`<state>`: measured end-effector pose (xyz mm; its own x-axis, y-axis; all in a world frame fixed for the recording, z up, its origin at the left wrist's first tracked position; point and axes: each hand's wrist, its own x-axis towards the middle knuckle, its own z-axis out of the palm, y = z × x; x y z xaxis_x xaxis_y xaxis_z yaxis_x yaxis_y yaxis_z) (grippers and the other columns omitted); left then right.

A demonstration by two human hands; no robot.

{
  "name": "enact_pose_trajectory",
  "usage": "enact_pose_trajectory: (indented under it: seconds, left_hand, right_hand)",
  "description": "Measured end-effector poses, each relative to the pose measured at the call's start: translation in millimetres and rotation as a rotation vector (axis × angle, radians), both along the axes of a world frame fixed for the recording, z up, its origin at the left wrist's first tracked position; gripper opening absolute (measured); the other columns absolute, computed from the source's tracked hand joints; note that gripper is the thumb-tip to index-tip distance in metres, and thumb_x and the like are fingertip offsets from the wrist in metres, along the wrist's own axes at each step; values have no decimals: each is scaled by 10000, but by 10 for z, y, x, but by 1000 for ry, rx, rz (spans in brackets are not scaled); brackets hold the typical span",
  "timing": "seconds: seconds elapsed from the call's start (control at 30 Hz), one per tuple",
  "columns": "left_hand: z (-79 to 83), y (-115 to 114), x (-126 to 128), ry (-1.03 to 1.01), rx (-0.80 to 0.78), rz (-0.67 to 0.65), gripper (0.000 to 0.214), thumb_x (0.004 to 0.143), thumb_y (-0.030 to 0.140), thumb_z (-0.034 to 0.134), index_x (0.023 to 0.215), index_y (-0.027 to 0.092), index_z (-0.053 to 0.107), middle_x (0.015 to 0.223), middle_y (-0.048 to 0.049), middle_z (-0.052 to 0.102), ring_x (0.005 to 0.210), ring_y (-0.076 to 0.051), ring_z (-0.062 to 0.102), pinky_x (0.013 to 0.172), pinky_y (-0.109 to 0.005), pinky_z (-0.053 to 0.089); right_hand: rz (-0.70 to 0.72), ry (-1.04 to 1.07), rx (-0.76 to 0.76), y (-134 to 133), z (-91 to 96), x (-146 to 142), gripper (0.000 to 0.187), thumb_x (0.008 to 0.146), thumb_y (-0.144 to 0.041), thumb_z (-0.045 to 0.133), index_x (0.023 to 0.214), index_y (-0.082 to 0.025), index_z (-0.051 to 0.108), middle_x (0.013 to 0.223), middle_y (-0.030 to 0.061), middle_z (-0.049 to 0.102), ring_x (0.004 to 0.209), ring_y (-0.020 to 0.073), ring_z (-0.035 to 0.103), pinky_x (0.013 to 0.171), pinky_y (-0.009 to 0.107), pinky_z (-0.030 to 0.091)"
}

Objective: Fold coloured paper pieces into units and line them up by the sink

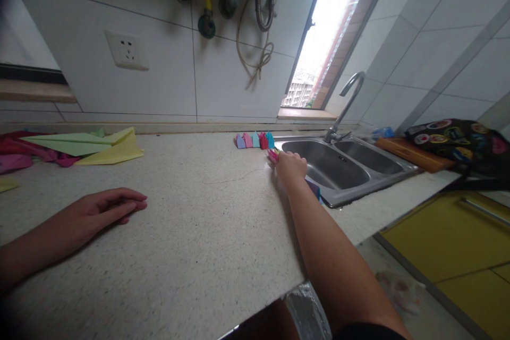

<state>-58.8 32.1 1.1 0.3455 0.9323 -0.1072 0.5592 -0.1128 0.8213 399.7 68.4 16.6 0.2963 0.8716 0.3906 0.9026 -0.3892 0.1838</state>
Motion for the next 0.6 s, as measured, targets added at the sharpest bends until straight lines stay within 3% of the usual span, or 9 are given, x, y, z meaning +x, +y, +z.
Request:
enact_pose_trajectory:
  seconds: [0.13, 0.33, 0.6]
  left_hand:
    - [21, -29, -16, -49, 29, -12, 430, 843, 559, 588, 1107, 230, 672, 1008, -52, 710, 846, -202, 602, 787, -320, 450]
    - [16, -22, -29, -69, 32, -11, 425, 851, 551, 584, 1113, 228, 670, 1021, -63, 707, 866, -205, 611, 797, -330, 470]
    - [22, -24, -15, -35, 49, -30, 435, 863, 540, 567, 1142, 219, 660, 997, -61, 706, 847, -197, 609, 782, -326, 459]
  right_hand:
    - [28, -26, 14, 13, 11, 7, 380, 970, -456, 416, 1128, -248, 691, 1159, 118, 672, 1070, 280, 562, 842, 373, 361]
    - [21, 14, -94, 44, 10, 11, 435, 934, -544, 432, 1063, -236, 712, 1039, 138, 703, 1046, 306, 583, 855, 410, 350]
    - [24, 10, -133, 34, -4, -46, 389, 900, -527, 517, 1121, -265, 701, 1056, 124, 711, 1040, 292, 607, 852, 394, 367]
